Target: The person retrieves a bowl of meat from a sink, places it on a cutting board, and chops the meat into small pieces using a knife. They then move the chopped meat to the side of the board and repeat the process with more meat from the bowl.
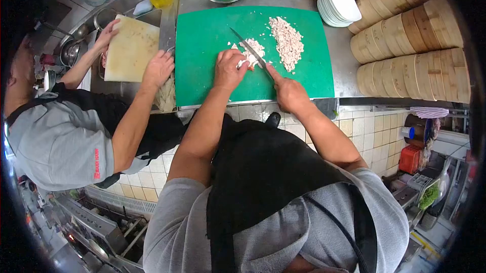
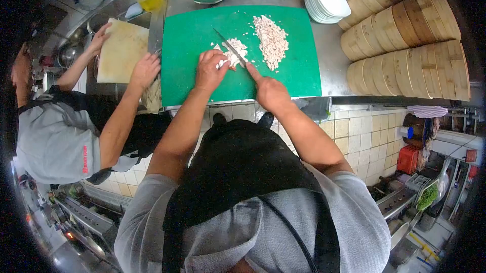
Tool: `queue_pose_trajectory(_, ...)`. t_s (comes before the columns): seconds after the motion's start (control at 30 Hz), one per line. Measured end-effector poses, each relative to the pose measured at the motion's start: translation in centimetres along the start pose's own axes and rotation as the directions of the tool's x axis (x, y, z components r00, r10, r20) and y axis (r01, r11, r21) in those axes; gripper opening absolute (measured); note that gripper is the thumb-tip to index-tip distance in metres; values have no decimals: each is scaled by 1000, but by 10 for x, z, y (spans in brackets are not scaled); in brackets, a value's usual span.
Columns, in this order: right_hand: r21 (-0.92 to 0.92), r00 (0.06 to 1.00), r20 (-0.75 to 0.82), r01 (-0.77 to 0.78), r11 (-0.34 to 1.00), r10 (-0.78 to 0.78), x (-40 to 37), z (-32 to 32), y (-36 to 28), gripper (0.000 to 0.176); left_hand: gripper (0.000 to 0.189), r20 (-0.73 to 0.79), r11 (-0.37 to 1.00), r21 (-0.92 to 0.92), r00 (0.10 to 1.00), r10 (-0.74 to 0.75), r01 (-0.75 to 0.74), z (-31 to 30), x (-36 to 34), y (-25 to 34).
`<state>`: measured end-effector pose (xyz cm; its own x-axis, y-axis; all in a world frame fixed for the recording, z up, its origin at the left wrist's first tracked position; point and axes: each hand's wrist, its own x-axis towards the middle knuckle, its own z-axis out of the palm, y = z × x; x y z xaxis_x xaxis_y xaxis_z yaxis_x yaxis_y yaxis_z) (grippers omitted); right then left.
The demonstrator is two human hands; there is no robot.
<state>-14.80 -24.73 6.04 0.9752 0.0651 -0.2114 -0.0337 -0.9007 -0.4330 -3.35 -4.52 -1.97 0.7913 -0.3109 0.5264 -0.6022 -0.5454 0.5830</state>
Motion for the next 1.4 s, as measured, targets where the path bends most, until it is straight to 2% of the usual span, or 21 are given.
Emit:
queue_pose_trajectory(0.03, -3, 1000, -4, 10, 1000, -10, 2, -3, -2, 72, 16, -9, 1000, 6, 1000, 1, -1, -1, 3, -3)
queue_pose_trajectory(0.1, 106, 989, -143, 53, 993, -37, -6, -8, -4, 70, 16, -8, 1000, -12, 1000, -1, 0, 0, -2, -3)
queue_pose_trajectory(0.13, 103, 989, -143, 52, 993, -37, -5, -7, -3, 70, 16, -10, 1000, -14, 1000, -1, 1, 2, -2, -4)
queue_pose_trajectory(0.2, -42, 998, 27, -61, 997, 62, -2, -4, 1, 71, 17, -7, 1000, -21, 1000, 2, -2, 2, -2, -5)
queue_pose_trajectory(0.33, 69, 1000, -12, -6, 998, 7, -3, -8, -1, 72, 19, -17, 997, -78, 999, -30, 28, -8, 0, 7)
queue_pose_trajectory(0.4, 106, 981, -182, 93, 990, -73, -10, -6, -8, 72, 21, -116, 998, 57, 993, -33, 40, -13, 0, 14)
queue_pose_trajectory(0.43, 108, 982, -177, 91, 990, -71, -9, -3, -6, 72, 21, -113, 997, 56, 993, -38, 45, -10, -3, 12)
queue_pose_trajectory(0.5, -25, 1000, 26, -3, 1000, 3, -1, 1, -2, 74, 21, -43, 999, 12, 999, -34, 35, -7, -5, 5)
queue_pose_trajectory(0.53, -26, 1000, 22, 2, 1000, -2, 0, 0, -2, 74, 21, -48, 999, 15, 998, -31, 32, -7, -4, 1)
queue_pose_trajectory(0.6, 104, 978, -175, 132, 986, -113, -4, -2, -2, 77, 19, -28, 998, -34, 998, -54, 53, -4, -6, 1)
queue_pose_trajectory(0.63, 100, 978, -176, 135, 986, -116, -2, 0, -1, 77, 19, -33, 998, -35, 998, -54, 53, -3, -4, 0)
queue_pose_trajectory(0.83, -27, 999, 45, -3, 1000, 5, -1, -7, -13, 73, 20, -24, 993, -99, 998, -62, 59, -10, -8, 5)
queue_pose_trajectory(0.9, 101, 978, -172, 132, 986, -113, -7, -9, -17, 75, 22, -98, 998, 3, 993, -66, 67, -16, -6, 11)
queue_pose_trajectory(0.93, 101, 979, -169, 131, 986, -113, -4, -3, -12, 75, 22, -97, 998, 3, 993, -69, 70, -16, -8, 10)
queue_pose_trajectory(1.0, -19, 998, 38, 53, 998, -52, 1, 6, -5, 74, 21, -50, 998, 1, 997, -65, 66, -19, -11, 5)
queue_pose_trajectory(1.03, -17, 998, 36, 53, 998, -53, 1, 4, -7, 74, 21, -49, 998, 3, 997, -64, 64, -19, -11, 3)
queue_pose_trajectory(1.2, 103, 977, -171, 144, 984, -125, -6, 2, -16, 72, 23, -24, 998, -18, 998, -55, 54, -18, -10, 0)
queue_pose_trajectory(1.23, 105, 978, -169, 144, 984, -125, -4, 4, -13, 72, 23, -22, 998, -17, 998, -56, 56, -19, -12, 0)
queue_pose_trajectory(1.3, -37, 998, 25, 63, 997, -62, 3, 1, -11, 73, 23, -21, 998, -31, 998, -63, 63, -20, -10, 0)
queue_pose_trajectory(1.33, -37, 997, 26, 68, 997, -67, 2, -1, -14, 73, 23, -25, 998, -28, 998, -64, 64, -21, -10, -1)
queue_pose_trajectory(1.4, 72, 982, -152, 125, 990, -113, -6, -8, -21, 72, 25, -26, 995, -33, 995, -92, 91, -21, -11, -1)
